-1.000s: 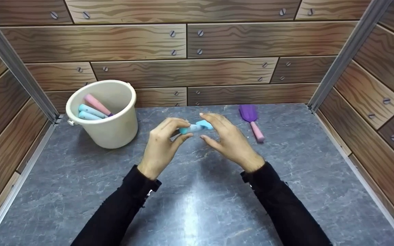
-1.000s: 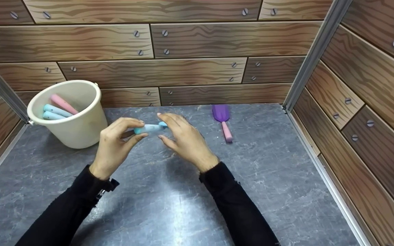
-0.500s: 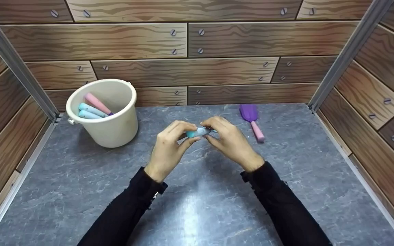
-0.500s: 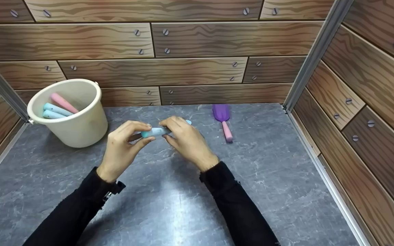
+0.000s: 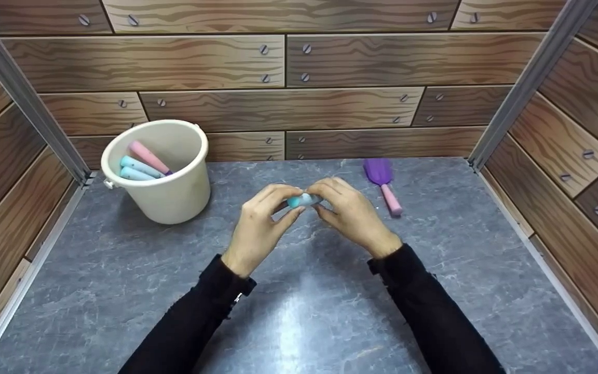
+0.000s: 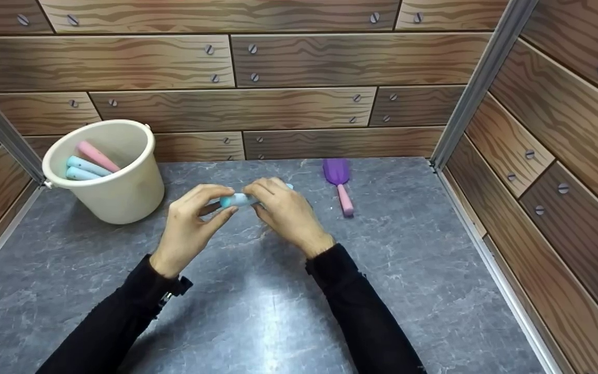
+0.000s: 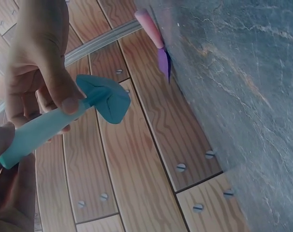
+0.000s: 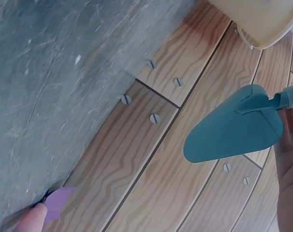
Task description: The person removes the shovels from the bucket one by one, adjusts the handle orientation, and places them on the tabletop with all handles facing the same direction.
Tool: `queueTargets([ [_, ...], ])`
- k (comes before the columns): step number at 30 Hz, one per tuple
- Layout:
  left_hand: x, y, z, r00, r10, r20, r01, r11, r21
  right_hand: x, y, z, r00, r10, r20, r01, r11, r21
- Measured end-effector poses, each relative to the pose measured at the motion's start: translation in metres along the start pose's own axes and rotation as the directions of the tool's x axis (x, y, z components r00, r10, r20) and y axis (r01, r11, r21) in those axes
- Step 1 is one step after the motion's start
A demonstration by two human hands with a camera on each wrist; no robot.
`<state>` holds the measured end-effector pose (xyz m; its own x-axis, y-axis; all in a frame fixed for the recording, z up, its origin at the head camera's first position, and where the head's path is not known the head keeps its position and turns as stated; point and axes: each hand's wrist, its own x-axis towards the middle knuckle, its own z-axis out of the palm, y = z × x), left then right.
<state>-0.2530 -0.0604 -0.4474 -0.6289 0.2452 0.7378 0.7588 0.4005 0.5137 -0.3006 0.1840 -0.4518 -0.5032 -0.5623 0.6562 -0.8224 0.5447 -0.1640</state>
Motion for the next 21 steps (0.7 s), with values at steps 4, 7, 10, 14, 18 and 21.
queueTargets([
  [4,0.000,-0.001,0.000,0.999,-0.001,0.032,0.001,1.000,0.006,0.000,0.004,0.001,1.000,0.000,0.008,0.000,1.000,-0.020],
  [7,-0.001,-0.002,0.001,0.998,0.002,0.055,-0.004,0.999,0.038,0.000,0.007,0.001,1.000,-0.012,0.012,0.012,0.999,-0.043],
  [10,-0.002,-0.003,0.003,0.998,-0.002,0.071,-0.003,0.998,0.069,-0.002,0.011,0.000,1.000,-0.023,0.017,0.024,0.997,-0.075],
  [14,-0.002,-0.003,0.004,0.996,-0.018,0.090,0.008,0.994,0.109,-0.003,0.019,-0.002,0.999,-0.032,0.031,0.035,0.992,-0.119],
  [18,-0.003,-0.004,0.005,0.992,-0.048,0.114,0.031,0.989,0.144,-0.005,0.030,-0.006,0.999,-0.017,0.046,0.023,0.990,-0.136],
  [21,-0.003,-0.005,0.005,0.988,-0.060,0.144,0.032,0.981,0.190,-0.006,0.038,-0.009,0.999,0.008,0.049,-0.002,0.990,-0.141],
])
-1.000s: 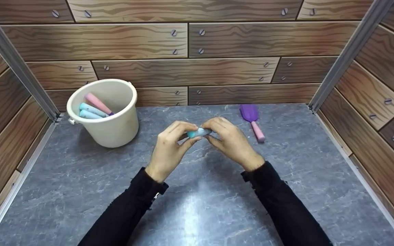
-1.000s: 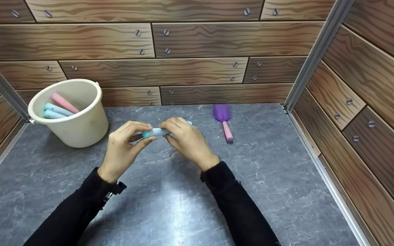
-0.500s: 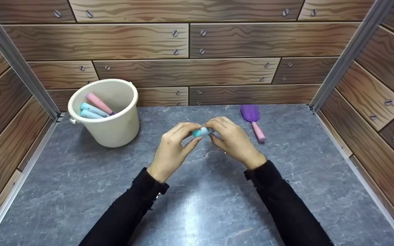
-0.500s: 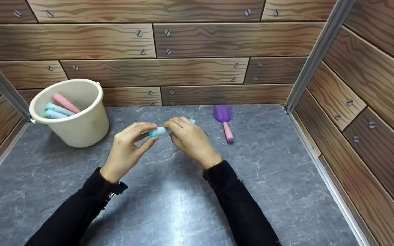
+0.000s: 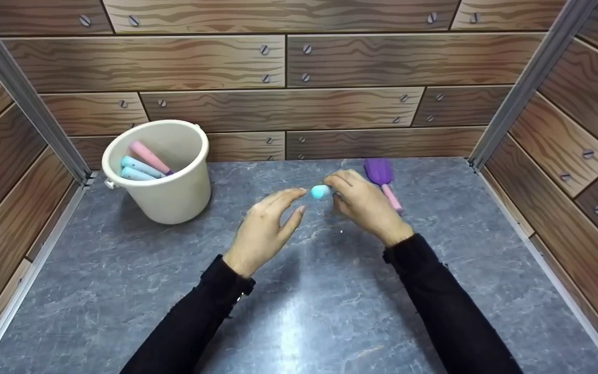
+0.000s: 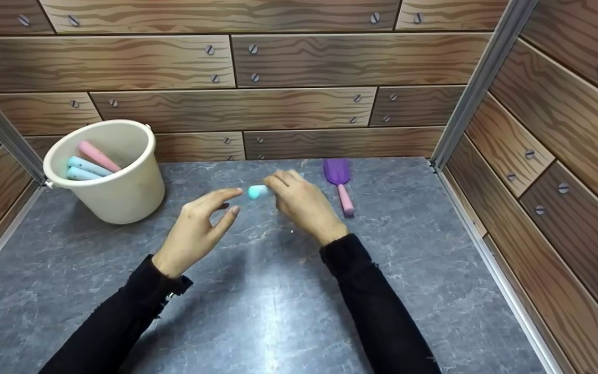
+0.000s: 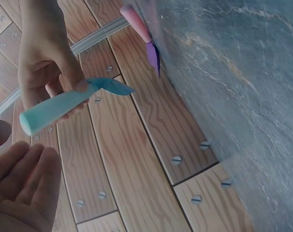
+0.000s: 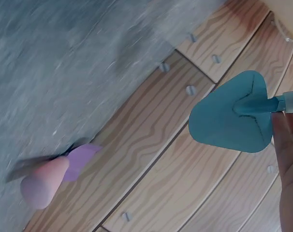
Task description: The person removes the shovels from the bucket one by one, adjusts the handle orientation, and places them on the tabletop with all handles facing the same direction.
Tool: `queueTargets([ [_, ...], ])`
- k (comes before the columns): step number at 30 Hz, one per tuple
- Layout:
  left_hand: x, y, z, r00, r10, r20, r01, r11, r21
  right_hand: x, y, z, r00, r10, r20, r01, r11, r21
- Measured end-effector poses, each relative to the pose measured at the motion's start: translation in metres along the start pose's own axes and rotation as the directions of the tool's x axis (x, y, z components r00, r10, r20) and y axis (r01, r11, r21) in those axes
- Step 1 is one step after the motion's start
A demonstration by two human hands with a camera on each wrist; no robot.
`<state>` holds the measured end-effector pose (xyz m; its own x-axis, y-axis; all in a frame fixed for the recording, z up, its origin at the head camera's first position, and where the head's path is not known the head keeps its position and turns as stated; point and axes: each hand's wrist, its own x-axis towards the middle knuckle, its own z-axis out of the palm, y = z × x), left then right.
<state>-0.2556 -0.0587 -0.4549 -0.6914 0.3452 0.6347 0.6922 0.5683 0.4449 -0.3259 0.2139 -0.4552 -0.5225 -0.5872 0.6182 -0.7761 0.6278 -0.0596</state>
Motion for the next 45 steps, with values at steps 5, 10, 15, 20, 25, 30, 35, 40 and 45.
queueTargets([
  [5,-0.001,-0.005,0.001,0.997,0.039,0.069,-0.048,0.991,0.128,-0.001,0.011,-0.004,0.998,0.053,0.032,-0.053,0.998,0.022],
  [10,-0.002,-0.009,0.002,0.986,0.071,0.148,-0.102,0.971,0.215,-0.002,0.022,-0.004,0.995,0.095,0.043,-0.098,0.992,0.077],
  [15,-0.003,-0.011,0.003,0.973,0.060,0.224,-0.120,0.957,0.265,-0.004,0.032,-0.003,0.989,0.144,0.037,-0.147,0.984,0.100],
  [20,-0.005,-0.013,0.004,0.960,0.042,0.277,-0.126,0.948,0.293,-0.006,0.041,-0.002,0.976,0.211,0.055,-0.216,0.965,0.148],
  [25,-0.007,-0.013,0.005,0.947,0.025,0.321,-0.122,0.950,0.287,-0.007,0.050,0.001,0.965,0.255,0.053,-0.260,0.948,0.184],
  [30,-0.008,-0.014,0.007,0.932,0.005,0.362,-0.118,0.949,0.291,-0.007,0.057,0.003,0.949,0.313,0.045,-0.315,0.926,0.210],
  [35,-0.008,-0.015,0.007,0.923,-0.011,0.385,-0.117,0.944,0.308,-0.005,0.063,0.007,0.928,0.369,0.054,-0.370,0.894,0.252],
  [40,-0.009,-0.016,0.009,0.913,-0.022,0.408,-0.119,0.941,0.317,-0.003,0.068,0.012,0.906,0.414,0.082,-0.420,0.865,0.273],
  [45,-0.011,-0.016,0.010,0.911,-0.025,0.411,-0.120,0.939,0.322,-0.001,0.072,0.016,0.891,0.445,0.093,-0.452,0.848,0.276],
])
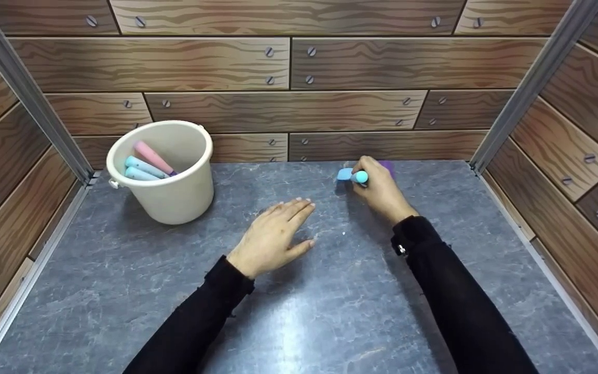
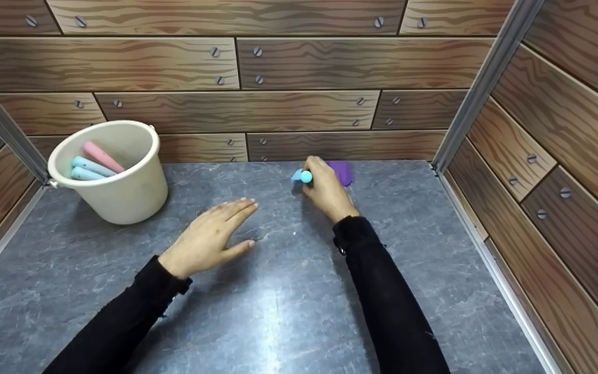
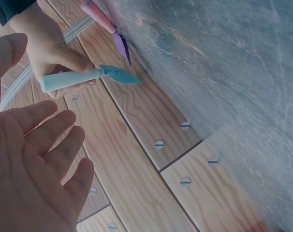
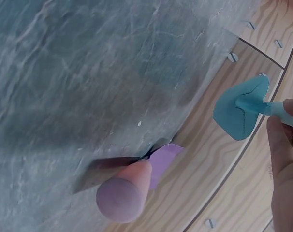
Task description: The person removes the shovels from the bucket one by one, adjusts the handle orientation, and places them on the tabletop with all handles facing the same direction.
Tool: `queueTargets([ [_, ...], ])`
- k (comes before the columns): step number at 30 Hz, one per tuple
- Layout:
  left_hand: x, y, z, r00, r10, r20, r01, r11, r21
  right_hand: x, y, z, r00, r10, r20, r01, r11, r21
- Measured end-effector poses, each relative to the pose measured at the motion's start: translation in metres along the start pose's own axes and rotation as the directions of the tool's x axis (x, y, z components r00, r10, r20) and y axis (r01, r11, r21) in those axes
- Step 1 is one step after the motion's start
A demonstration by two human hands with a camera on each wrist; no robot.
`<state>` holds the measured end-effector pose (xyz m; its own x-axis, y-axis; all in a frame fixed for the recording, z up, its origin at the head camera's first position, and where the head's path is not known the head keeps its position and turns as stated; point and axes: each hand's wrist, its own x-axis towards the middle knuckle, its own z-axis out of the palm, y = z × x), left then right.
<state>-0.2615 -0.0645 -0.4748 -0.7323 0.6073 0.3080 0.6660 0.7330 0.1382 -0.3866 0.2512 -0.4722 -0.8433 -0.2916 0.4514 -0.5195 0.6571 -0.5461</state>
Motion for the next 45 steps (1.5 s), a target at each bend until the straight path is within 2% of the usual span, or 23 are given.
queueTargets([
  [11,-0.001,0.000,0.001,1.000,-0.004,0.018,0.004,1.000,-0.009,0.002,0.007,0.001,0.995,0.098,0.022,-0.098,0.995,0.009],
  [20,-0.001,-0.001,0.000,1.000,-0.009,0.023,0.009,1.000,-0.012,-0.002,0.006,-0.002,0.990,0.138,0.020,-0.139,0.990,0.018],
  [27,-0.001,-0.002,0.001,0.999,-0.010,0.036,0.011,1.000,-0.020,-0.005,0.005,0.004,0.992,0.120,0.038,-0.117,0.990,-0.075],
  [32,-0.001,-0.002,0.000,0.999,-0.018,0.045,0.019,0.999,-0.031,-0.005,0.003,0.005,0.984,0.153,0.089,-0.142,0.983,-0.115],
  [37,-0.001,-0.002,0.000,0.999,-0.023,0.044,0.025,0.999,-0.045,-0.003,-0.001,0.006,0.963,0.194,0.185,-0.160,0.970,-0.182],
  [42,-0.001,-0.002,-0.001,0.998,-0.026,0.052,0.028,0.999,-0.038,-0.004,-0.003,0.008,0.945,0.206,0.253,-0.145,0.960,-0.239],
  [45,-0.001,-0.002,-0.001,0.998,-0.026,0.056,0.028,0.999,-0.033,-0.004,-0.002,0.011,0.943,0.202,0.265,-0.125,0.952,-0.281],
])
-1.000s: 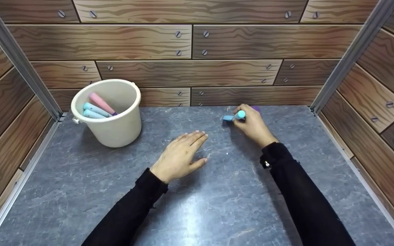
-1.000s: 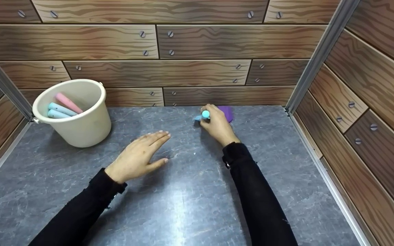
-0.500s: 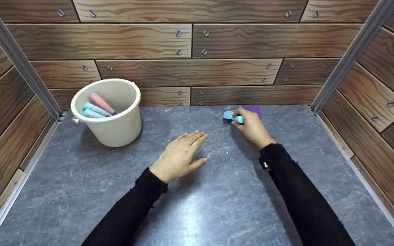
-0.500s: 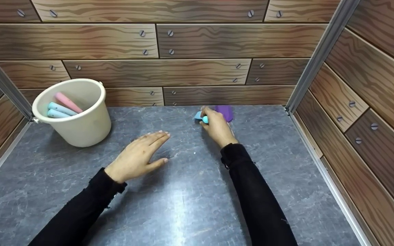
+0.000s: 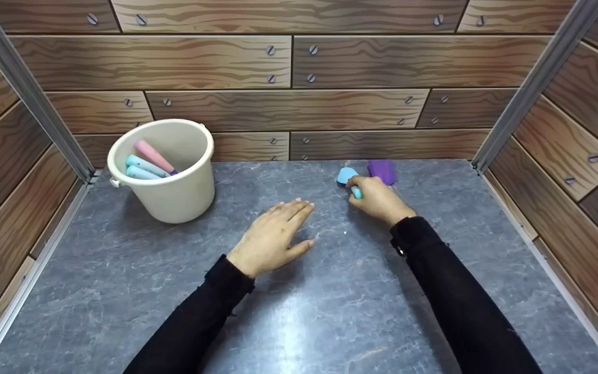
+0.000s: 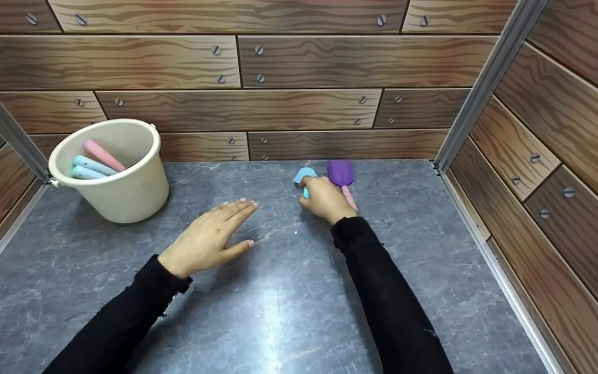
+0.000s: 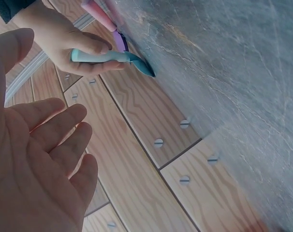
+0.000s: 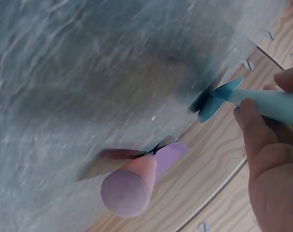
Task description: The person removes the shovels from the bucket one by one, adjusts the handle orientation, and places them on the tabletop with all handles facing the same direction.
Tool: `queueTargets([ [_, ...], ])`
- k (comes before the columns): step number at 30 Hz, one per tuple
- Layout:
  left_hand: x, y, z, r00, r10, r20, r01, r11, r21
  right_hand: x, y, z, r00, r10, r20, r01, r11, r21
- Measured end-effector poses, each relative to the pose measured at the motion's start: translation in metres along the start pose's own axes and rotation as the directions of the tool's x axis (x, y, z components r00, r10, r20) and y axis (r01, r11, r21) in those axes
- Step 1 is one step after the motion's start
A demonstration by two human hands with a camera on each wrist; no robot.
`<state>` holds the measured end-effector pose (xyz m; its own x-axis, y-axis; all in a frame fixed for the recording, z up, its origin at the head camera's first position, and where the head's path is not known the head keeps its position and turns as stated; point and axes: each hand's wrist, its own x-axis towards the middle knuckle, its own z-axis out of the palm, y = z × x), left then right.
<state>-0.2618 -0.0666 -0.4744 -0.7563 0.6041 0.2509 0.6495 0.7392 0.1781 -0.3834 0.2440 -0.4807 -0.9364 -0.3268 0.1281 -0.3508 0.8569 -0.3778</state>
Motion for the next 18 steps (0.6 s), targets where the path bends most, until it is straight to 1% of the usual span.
queueTargets([
  [4,-0.001,0.000,0.000,1.000,0.010,-0.007,-0.010,1.000,-0.001,0.002,0.001,0.002,1.000,-0.008,0.023,0.009,0.999,-0.045],
  [8,-0.001,0.000,0.000,1.000,0.015,-0.011,-0.015,1.000,-0.004,0.003,0.001,-0.001,0.995,-0.014,0.099,0.021,0.998,-0.067],
  [14,-0.001,0.000,-0.001,1.000,0.012,-0.008,-0.012,1.000,0.003,0.003,-0.001,-0.009,0.972,-0.013,0.235,0.037,0.994,-0.099],
  [18,-0.002,0.000,-0.001,1.000,0.012,0.002,-0.012,1.000,-0.002,0.002,0.000,-0.011,0.953,-0.034,0.300,0.068,0.992,-0.103],
])
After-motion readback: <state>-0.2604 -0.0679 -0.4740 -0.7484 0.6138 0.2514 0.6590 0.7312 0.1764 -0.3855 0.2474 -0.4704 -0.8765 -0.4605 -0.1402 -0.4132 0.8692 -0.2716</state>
